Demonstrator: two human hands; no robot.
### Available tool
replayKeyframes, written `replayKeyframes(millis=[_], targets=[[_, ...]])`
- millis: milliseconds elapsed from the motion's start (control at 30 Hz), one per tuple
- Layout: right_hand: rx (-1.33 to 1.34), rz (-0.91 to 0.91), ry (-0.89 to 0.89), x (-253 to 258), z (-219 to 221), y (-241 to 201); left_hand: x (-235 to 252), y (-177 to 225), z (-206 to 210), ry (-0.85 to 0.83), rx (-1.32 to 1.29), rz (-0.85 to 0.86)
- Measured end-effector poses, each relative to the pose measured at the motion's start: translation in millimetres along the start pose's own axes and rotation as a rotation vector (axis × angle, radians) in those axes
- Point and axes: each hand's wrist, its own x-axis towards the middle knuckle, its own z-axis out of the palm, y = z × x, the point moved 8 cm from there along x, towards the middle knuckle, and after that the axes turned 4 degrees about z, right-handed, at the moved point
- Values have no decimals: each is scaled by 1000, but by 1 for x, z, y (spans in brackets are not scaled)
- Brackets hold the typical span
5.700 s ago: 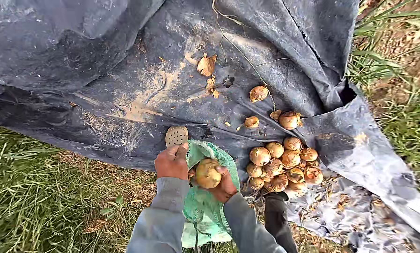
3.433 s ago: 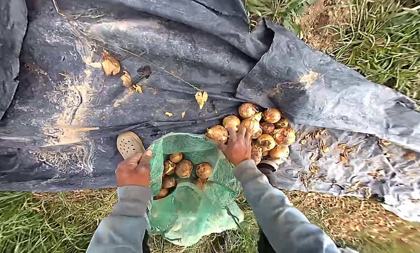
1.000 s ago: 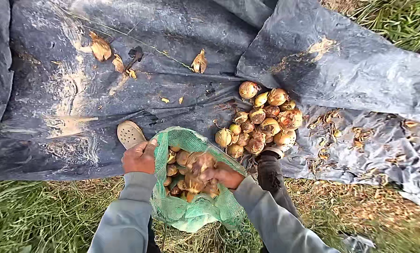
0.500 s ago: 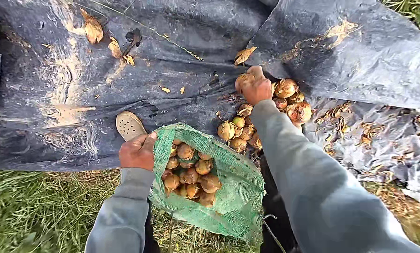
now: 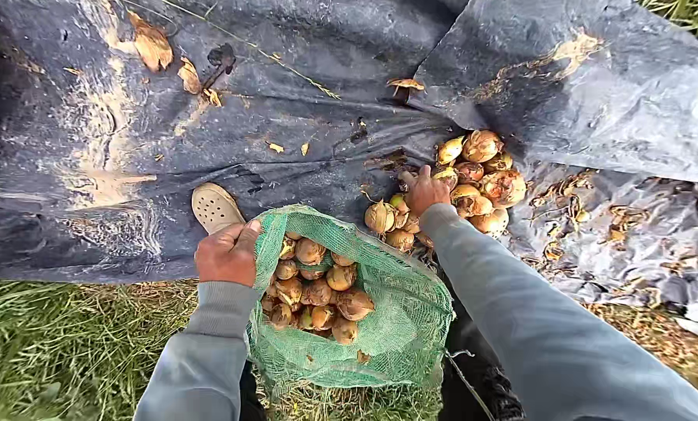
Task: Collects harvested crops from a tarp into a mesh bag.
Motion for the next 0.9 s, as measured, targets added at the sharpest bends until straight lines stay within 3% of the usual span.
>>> replayKeyframes(millis=[67,133,200,267,433,633,767,833,900], targets=[[174,-1,24,-6,-18,-1,0,-1,-4,4,12,-7],[644,-66,122,-48,-39,-9,-4,-1,-4,-1,13,-12],[981,-334,20,-104,-40,-38,-3,0,-2,-1,-5,-4],[705,-447,-115,-137,-14,-56,-3,-3,1,-7,-12,1],[235,70,-167,-69,50,-18,-3,-4,1,0,-11,9],[74,142,-226,-40,81,-47,-3,-11,-3,7,-25,-18],[164,147,-128,-58,38,-32,-1,-7,-7,13,-10,-11],[374,108,137,-97,-11,-25,-1,-3,-7,4,13,-15],[561,-59,361,-156,-42,-31,-3,-2,-2,-5,15,-7]])
